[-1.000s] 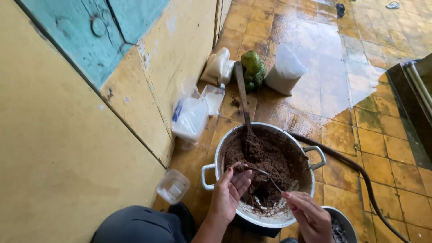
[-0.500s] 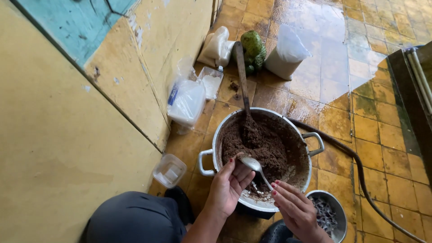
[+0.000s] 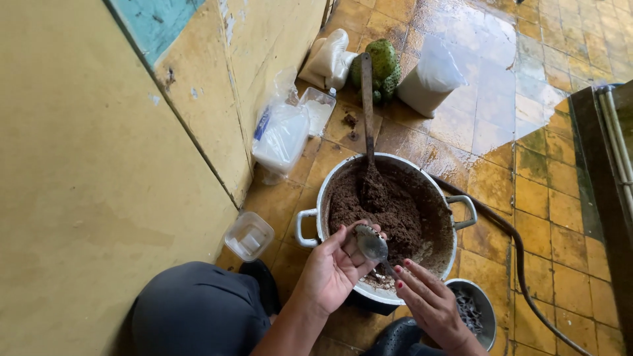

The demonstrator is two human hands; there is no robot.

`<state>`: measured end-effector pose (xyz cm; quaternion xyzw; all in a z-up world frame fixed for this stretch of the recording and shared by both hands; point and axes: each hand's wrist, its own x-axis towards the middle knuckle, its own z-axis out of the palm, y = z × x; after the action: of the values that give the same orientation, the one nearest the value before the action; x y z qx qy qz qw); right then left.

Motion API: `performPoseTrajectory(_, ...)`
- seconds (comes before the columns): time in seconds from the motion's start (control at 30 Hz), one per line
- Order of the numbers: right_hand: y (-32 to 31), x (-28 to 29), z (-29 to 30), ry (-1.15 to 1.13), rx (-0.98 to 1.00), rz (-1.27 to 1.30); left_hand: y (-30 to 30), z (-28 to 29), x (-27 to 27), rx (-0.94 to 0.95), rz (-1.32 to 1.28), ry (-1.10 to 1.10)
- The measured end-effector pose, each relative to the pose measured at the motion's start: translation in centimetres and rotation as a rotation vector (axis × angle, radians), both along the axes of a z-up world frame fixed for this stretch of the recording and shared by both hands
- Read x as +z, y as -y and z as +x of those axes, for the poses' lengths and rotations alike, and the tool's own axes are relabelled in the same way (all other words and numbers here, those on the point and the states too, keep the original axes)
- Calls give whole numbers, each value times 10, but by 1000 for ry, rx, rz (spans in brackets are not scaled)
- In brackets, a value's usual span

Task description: Filling small plastic containers with a brown food paste using a spoon

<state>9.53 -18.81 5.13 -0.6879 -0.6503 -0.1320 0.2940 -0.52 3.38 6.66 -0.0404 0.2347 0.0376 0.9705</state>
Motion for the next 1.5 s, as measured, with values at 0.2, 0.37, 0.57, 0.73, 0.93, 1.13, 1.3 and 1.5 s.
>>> performPoseTrajectory(0.2,6,-1,2,66,22,10,3,-2,-2,10,-52,58)
performPoseTrajectory(0.37,13,-1,3,96,27,-6,3,-2,-2,11,-107,64)
performPoseTrajectory(0.57,21,-4,6,125,18,4,0,-4,1,8,-72,79)
performPoseTrajectory(0.73,19,6,5,96,-6,52,0,-7,15,25,175,41)
performPoseTrajectory(0.93,21,2,10,123,-35,13,2,-4,2,99,267,-40)
performPoseTrajectory(1.13,23,-21,6,-127,-116,43,5,-1,-1,87,321,-80)
performPoseTrajectory(1.3,22,-25,6,-343,-173,22,6,-3,6,91,366,-64)
performPoseTrajectory(1.5,32,-38,7,-761,-245,-17,8,-4,9,71,414,-65)
